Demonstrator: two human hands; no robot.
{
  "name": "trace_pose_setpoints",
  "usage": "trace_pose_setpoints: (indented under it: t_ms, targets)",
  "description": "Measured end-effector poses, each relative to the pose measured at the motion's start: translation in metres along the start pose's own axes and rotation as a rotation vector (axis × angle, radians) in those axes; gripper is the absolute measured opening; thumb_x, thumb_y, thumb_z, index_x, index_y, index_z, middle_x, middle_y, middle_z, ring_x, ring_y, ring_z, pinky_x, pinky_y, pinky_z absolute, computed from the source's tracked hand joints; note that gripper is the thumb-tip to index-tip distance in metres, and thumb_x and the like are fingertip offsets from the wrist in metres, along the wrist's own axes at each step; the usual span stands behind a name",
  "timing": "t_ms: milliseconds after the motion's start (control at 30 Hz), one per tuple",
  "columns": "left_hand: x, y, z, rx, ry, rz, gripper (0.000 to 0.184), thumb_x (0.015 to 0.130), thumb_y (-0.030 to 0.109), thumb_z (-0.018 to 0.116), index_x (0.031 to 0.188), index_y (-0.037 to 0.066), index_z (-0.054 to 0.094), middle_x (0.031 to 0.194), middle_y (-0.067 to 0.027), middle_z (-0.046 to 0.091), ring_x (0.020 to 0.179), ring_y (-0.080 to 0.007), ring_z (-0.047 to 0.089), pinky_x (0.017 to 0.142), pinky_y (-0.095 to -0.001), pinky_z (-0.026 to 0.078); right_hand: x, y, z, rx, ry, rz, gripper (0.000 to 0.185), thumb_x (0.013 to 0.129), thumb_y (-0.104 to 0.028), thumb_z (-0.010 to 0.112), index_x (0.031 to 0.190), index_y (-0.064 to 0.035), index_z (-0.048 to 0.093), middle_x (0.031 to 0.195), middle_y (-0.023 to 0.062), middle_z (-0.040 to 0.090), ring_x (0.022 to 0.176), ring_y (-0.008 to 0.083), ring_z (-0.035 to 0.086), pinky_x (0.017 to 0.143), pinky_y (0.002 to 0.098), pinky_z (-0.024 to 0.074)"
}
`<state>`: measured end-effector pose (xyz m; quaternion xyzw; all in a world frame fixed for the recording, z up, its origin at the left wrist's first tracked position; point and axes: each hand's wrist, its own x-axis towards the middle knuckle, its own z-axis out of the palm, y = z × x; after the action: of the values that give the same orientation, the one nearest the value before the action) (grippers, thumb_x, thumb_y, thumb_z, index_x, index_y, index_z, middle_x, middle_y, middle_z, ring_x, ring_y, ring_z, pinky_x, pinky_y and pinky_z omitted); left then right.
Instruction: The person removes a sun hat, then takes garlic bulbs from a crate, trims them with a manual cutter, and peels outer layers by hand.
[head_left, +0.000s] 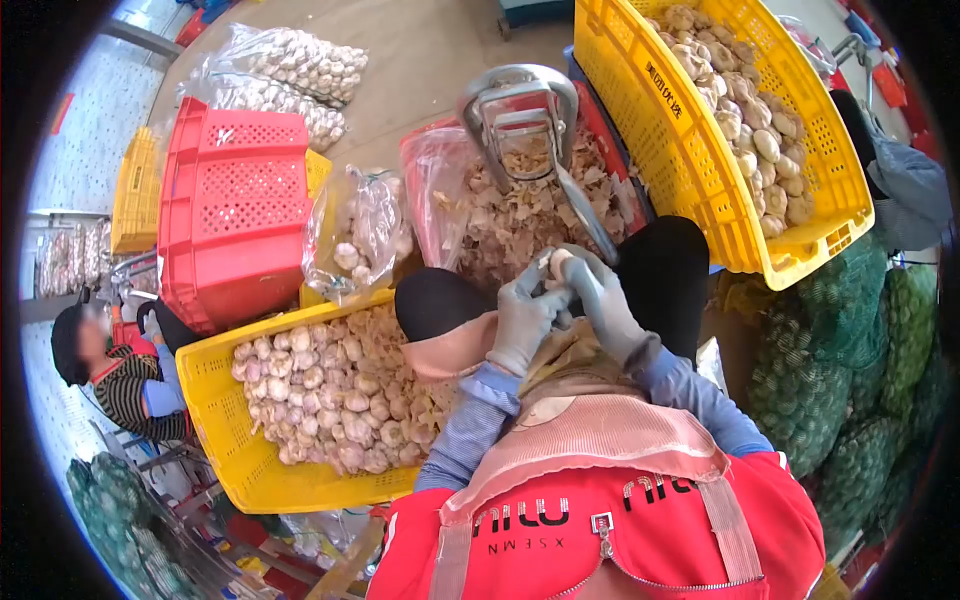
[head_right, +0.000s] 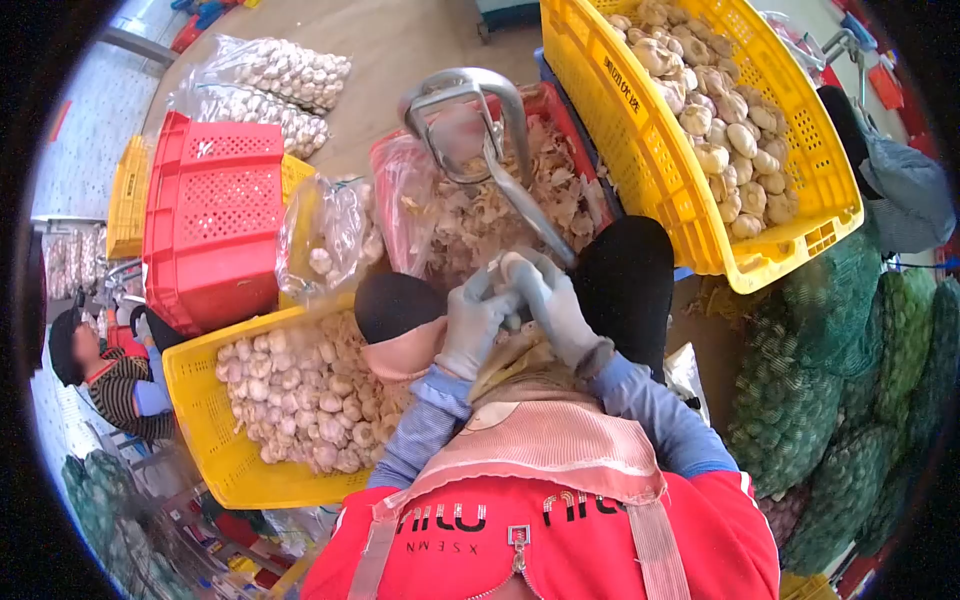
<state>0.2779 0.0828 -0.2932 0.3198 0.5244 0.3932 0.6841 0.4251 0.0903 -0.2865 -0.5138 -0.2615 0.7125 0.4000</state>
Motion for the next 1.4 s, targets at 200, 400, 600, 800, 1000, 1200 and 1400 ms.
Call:
trace_pose_setpoints:
  t_ms: [200, 400, 600, 800, 1000, 1200, 1400]
  targets:
    - [-0.032, -0.001, 0.016, -0.112, 0.035, 0.013, 0.025, 0.099, 0.012, 0.069, 0.119, -0.004, 0.073, 0.093, -0.0079, 0.075, 0.064, -0.0119, 0.066, 0.056, -0.0271, 0.055, 0.08, 0.1, -0.041, 0.112, 0.042, 0.107, 0.064, 0.097, -0.078, 0.049, 0.09, -0.0162, 0.065, 0.071, -0.0022, 0.059, 0.062, 0.0125, 0.057, 0.057, 0.0298, 0.0455]
    - [0.001, 0.008, -0.037, 0.835, 0.125, 0.481, 0.062, 0.093, 0.026, 0.078, 0.145, 0.0, 0.055, 0.13, -0.0242, 0.067, 0.114, -0.033, 0.069, 0.098, -0.0356, 0.053, 0.026, 0.046, -0.009, 0.057, -0.047, 0.353, 0.076, 0.097, -0.084, 0.026, 0.082, -0.0182, 0.059, 0.063, 0.0027, 0.058, 0.048, 0.0172, 0.054, 0.044, 0.0321, 0.0433]
    - [0.0, -0.019, -0.019, -0.049, -0.211, 0.163, 0.057, 0.097, 0.019, 0.077, 0.145, -0.001, 0.055, 0.115, -0.0098, 0.071, 0.098, -0.0135, 0.067, 0.088, -0.0291, 0.056, 0.013, 0.036, -0.011, 0.091, -0.05, 0.206, 0.072, 0.105, -0.071, 0.026, 0.084, -0.012, 0.061, 0.059, 0.0059, 0.058, 0.042, 0.0209, 0.052, 0.038, 0.0328, 0.04]
    - [0.0, -0.041, -0.028, -0.177, -0.044, 0.106, 0.039, 0.101, 0.026, 0.073, 0.127, -0.003, 0.07, 0.102, -0.0056, 0.075, 0.093, -0.0121, 0.069, 0.085, -0.0295, 0.059, 0.006, 0.026, -0.026, 0.017, -0.212, 0.376, 0.074, 0.105, -0.072, 0.026, 0.09, -0.0098, 0.065, 0.055, 0.008, 0.059, 0.037, 0.0215, 0.051, 0.034, 0.0334, 0.0398]
    - [-0.001, -0.048, -0.029, -0.075, -0.119, 0.09, 0.035, 0.102, 0.025, 0.071, 0.121, -0.005, 0.072, 0.108, -0.004, 0.075, 0.094, -0.0095, 0.067, 0.083, -0.0236, 0.054, -0.006, 0.02, -0.026, -0.418, -0.146, 0.268, 0.076, 0.106, -0.069, 0.032, 0.088, -0.0037, 0.067, 0.06, 0.0095, 0.064, 0.044, 0.0215, 0.062, 0.039, 0.032, 0.0491]
    - [-0.004, -0.059, -0.026, -0.021, -0.015, 0.08, 0.025, 0.102, 0.021, 0.068, 0.113, -0.001, 0.074, 0.098, -0.0027, 0.074, 0.082, -0.0106, 0.066, 0.075, -0.0252, 0.054, -0.014, 0.03, -0.021, -0.415, -0.171, 0.229, 0.077, 0.104, -0.074, 0.032, 0.09, -0.0068, 0.068, 0.062, 0.0078, 0.065, 0.041, 0.0179, 0.058, 0.039, 0.0289, 0.0463]
    - [-0.016, -0.046, -0.016, -0.572, -0.066, -0.047, 0.039, 0.109, 0.034, 0.056, 0.127, 0.002, 0.067, 0.108, -0.0057, 0.071, 0.092, -0.0144, 0.067, 0.08, -0.0277, 0.055, -0.008, 0.028, -0.018, -0.328, -0.043, 0.236, 0.074, 0.103, -0.073, 0.036, 0.088, -0.0069, 0.066, 0.067, 0.0028, 0.064, 0.042, 0.0167, 0.057, 0.041, 0.0297, 0.0464]
